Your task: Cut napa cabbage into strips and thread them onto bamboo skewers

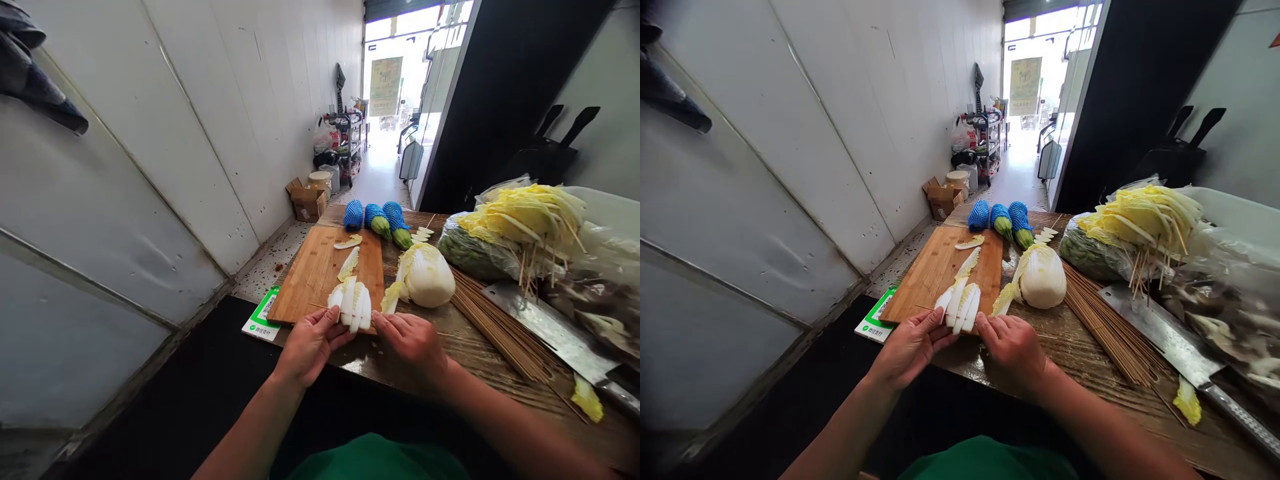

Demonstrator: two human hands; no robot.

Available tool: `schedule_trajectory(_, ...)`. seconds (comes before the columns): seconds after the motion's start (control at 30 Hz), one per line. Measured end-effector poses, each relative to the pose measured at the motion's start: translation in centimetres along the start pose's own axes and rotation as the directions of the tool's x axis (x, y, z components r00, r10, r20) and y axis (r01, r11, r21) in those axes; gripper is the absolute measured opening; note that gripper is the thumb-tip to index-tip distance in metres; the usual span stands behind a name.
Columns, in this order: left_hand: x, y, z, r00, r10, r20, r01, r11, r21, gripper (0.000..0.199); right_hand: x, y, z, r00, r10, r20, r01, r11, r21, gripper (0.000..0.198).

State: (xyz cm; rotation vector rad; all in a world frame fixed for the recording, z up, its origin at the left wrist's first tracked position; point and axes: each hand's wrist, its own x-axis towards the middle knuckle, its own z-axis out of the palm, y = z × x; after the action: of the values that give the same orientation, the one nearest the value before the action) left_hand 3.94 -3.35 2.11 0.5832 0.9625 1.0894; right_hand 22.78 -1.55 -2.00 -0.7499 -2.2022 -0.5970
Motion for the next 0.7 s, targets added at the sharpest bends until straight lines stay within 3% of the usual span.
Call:
schedule_trajectory(0.17,-0.1,0.2,0.3,0.998,-0.038,0.039,0.036,0.998,0.052,0.018,-0.4,-0.2,0.2,1.000,-0.005,0.022,0.004,0.999,0.048,0.029)
schedule_trajectory(0.3,-0.4,0.2,1.0,0.996,-0.042,0.080,0.036,0.996,0.076,0.022,-0.1,0.1,-0.1,0.999,0.035,-0.040,-0.032,0.998,0.061,0.028)
schedule_trajectory(0.4,-0.1,1.1,1.2,0.991,-0.017,0.132,-0.004,0.988,0.157,0.032,0.3,1.5,-1.0,0.980,0.177,-0.096,-0.171,0.983,0.065,0.022)
schedule_trajectory(0.47,1.2,2.2,1.1,0.988,0.117,0.097,-0.143,0.930,0.340,0.037,0.6,2.8,-1.9,0.930,0.331,-0.163,-0.326,0.944,0.056,0.017)
schedule_trajectory(0.5,2.2,2.9,1.0,0.972,0.222,0.075,-0.231,0.851,0.471,0.037,0.8,3.4,-2.3,0.892,0.403,-0.205,-0.401,0.915,0.055,0.015)
schedule_trajectory(0.57,5.2,4.1,0.8,0.907,0.415,0.071,-0.313,0.555,0.771,0.036,0.9,4.5,-3.0,0.819,0.502,-0.276,-0.506,0.860,0.064,0.014)
schedule_trajectory(0.63,8.6,5.0,1.0,0.881,0.453,0.140,-0.263,0.222,0.939,0.035,0.9,5.1,-3.4,0.781,0.538,-0.316,-0.544,0.836,0.079,0.014)
schedule_trajectory(0.7,11.9,5.4,1.5,0.884,0.451,0.125,-0.111,-0.058,0.992,0.042,0.8,5.4,-3.5,0.773,0.539,-0.334,-0.548,0.833,0.075,0.015)
